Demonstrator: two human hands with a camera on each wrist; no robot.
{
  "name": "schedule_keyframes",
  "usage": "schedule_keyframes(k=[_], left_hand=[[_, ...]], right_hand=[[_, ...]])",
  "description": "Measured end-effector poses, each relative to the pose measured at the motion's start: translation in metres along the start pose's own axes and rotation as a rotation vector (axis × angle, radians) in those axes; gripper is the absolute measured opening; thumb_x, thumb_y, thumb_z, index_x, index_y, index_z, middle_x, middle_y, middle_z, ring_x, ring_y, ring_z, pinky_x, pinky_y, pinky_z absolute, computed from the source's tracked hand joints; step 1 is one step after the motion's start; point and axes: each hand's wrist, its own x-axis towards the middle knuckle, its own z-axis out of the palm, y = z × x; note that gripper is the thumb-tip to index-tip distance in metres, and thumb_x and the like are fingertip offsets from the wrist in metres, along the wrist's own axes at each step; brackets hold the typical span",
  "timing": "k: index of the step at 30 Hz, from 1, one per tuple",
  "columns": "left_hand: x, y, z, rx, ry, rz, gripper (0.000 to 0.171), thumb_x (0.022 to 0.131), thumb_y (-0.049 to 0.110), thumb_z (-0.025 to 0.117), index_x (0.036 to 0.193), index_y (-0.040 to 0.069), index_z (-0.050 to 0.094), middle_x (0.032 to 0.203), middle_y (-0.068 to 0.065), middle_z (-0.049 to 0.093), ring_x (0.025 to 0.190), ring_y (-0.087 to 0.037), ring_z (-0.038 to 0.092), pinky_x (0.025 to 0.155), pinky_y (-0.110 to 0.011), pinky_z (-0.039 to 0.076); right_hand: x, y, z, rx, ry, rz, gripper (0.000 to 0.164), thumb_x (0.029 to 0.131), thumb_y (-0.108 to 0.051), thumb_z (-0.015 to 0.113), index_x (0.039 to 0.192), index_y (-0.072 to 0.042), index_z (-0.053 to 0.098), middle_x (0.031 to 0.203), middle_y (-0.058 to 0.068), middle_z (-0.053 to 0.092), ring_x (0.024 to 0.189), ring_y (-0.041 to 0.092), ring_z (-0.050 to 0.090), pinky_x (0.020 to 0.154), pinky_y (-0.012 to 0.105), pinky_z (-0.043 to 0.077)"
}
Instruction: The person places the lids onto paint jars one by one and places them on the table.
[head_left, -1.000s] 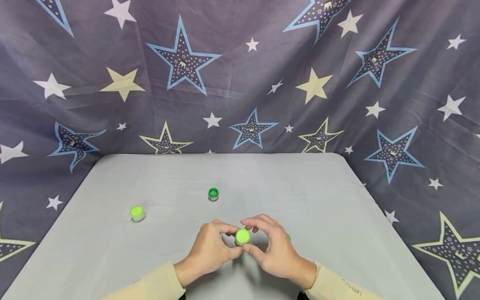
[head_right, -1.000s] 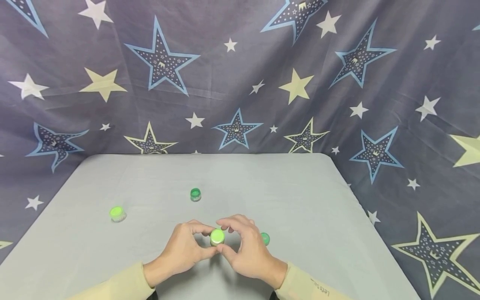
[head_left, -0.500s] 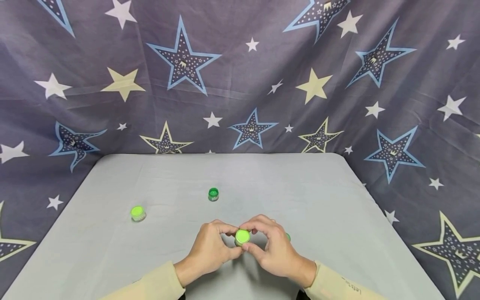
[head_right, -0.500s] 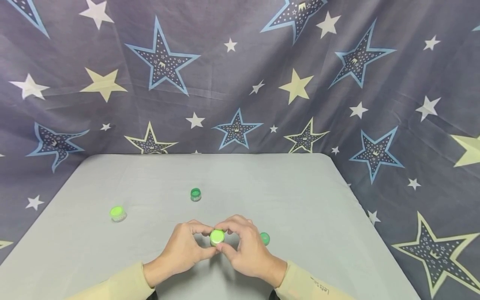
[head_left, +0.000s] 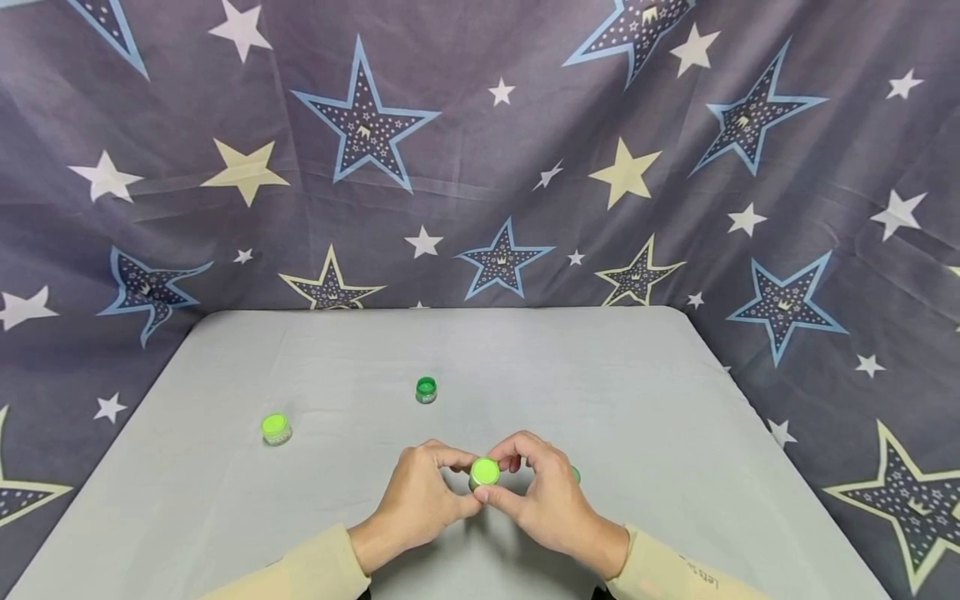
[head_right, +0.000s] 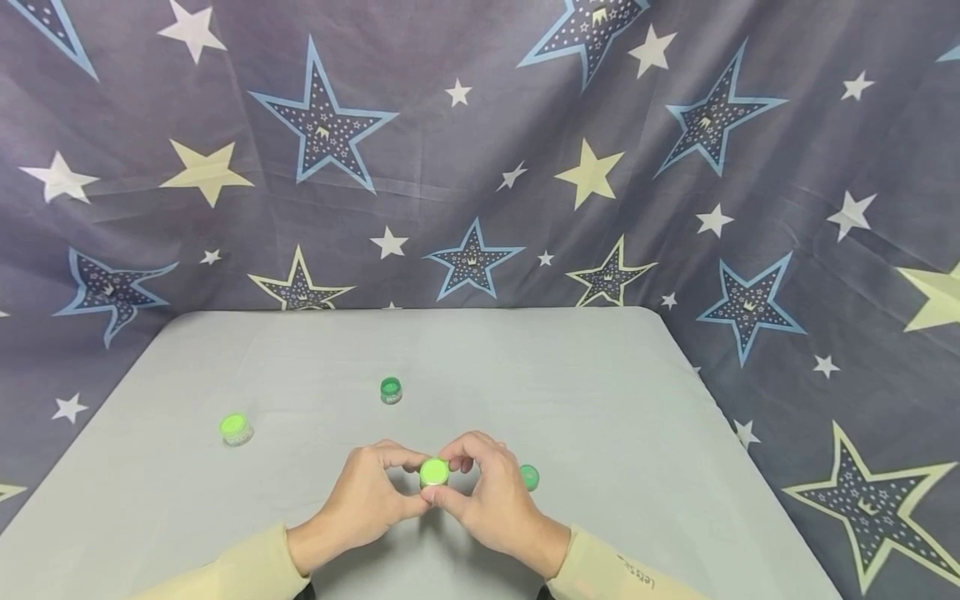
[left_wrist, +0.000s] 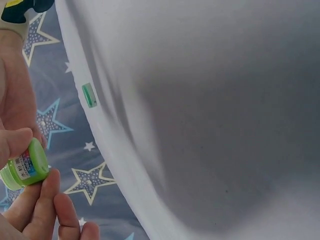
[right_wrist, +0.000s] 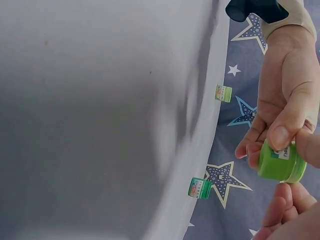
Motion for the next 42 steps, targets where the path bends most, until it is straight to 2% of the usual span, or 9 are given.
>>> schedule_keyframes(k=[5,9,13,17,20,26,32,37,42], left_hand=[[-0.0008,-0.0004,-0.0001,-0.001,-0.004,-0.001,0.028,0.071,0.016,0.094,0.095,0.022,0.082,0.09,0.016,0.07,0.092,-0.021,0.065,0.07,-0.025,0.052],[-0.0008,-0.0007,-0.0005,0.013,-0.005,0.002,0.029,0.07,0.016,0.095,0.096,0.021,0.082,0.091,0.016,0.071,0.092,-0.018,0.065,0.071,-0.025,0.052],[-0.0006,-0.0008,-0.0007,0.021,-0.011,0.0,0.03,0.07,0.017,0.095,0.097,0.021,0.082,0.091,0.017,0.071,0.093,-0.017,0.065,0.073,-0.026,0.053],[-0.0009,-0.0008,-0.0007,0.033,-0.012,0.004,0.029,0.07,0.02,0.095,0.096,0.022,0.082,0.09,0.017,0.07,0.093,-0.018,0.066,0.075,-0.028,0.053],[-0.001,-0.0006,-0.0006,0.04,-0.014,0.011,0.028,0.07,0.022,0.095,0.095,0.023,0.083,0.088,0.018,0.069,0.093,-0.019,0.066,0.076,-0.028,0.053],[-0.0005,0.0002,-0.0011,0.03,-0.026,0.019,0.027,0.071,0.021,0.095,0.095,0.022,0.083,0.088,0.017,0.069,0.092,-0.018,0.066,0.076,-0.028,0.053],[-0.0007,0.0001,-0.0015,0.012,-0.037,0.006,0.027,0.072,0.021,0.094,0.097,0.02,0.083,0.091,0.014,0.069,0.094,-0.02,0.066,0.073,-0.026,0.053],[-0.0009,0.0002,-0.0011,-0.001,-0.036,-0.006,0.027,0.073,0.021,0.093,0.097,0.022,0.083,0.092,0.013,0.07,0.094,-0.021,0.065,0.069,-0.025,0.053],[-0.0009,0.0004,-0.0005,0.004,-0.023,-0.006,0.027,0.072,0.019,0.093,0.096,0.024,0.083,0.092,0.015,0.07,0.093,-0.018,0.064,0.068,-0.025,0.053]], right_hand=[[0.0006,0.0001,-0.0002,0.022,-0.003,0.054,0.035,0.075,-0.031,0.092,0.096,-0.024,0.065,0.094,-0.016,0.065,0.084,0.014,0.06,0.077,0.033,0.048],[0.0005,0.0007,-0.0009,0.023,-0.012,0.053,0.038,0.074,-0.034,0.092,0.097,-0.023,0.065,0.094,-0.015,0.065,0.085,0.015,0.06,0.078,0.033,0.048],[0.0,0.0022,-0.0028,0.022,-0.033,0.011,0.042,0.077,-0.031,0.091,0.11,-0.022,0.067,0.099,-0.012,0.064,0.088,0.017,0.06,0.078,0.036,0.048],[0.0003,0.0026,-0.0061,0.052,-0.079,-0.05,0.047,0.084,-0.019,0.087,0.126,-0.02,0.066,0.11,-0.006,0.067,0.094,0.021,0.061,0.082,0.036,0.05],[0.0013,0.0019,-0.008,0.077,-0.116,-0.088,0.047,0.087,-0.011,0.083,0.131,-0.017,0.066,0.118,-0.002,0.067,0.099,0.021,0.062,0.085,0.038,0.053],[0.0032,0.0001,-0.0093,0.06,-0.137,-0.117,0.044,0.087,-0.009,0.082,0.128,-0.016,0.069,0.119,-0.005,0.067,0.102,0.016,0.062,0.087,0.042,0.052],[0.0036,-0.0002,-0.009,0.047,-0.134,-0.097,0.038,0.087,-0.014,0.083,0.122,-0.018,0.072,0.115,-0.008,0.068,0.1,0.016,0.063,0.087,0.041,0.05],[0.0027,0.0003,-0.0067,0.046,-0.095,-0.081,0.034,0.086,-0.018,0.085,0.117,-0.02,0.072,0.109,-0.01,0.068,0.093,0.02,0.062,0.083,0.034,0.049],[0.0011,0.0004,-0.0033,0.036,-0.047,-0.062,0.03,0.084,-0.023,0.087,0.109,-0.024,0.07,0.098,-0.012,0.065,0.087,0.016,0.058,0.079,0.031,0.046]])
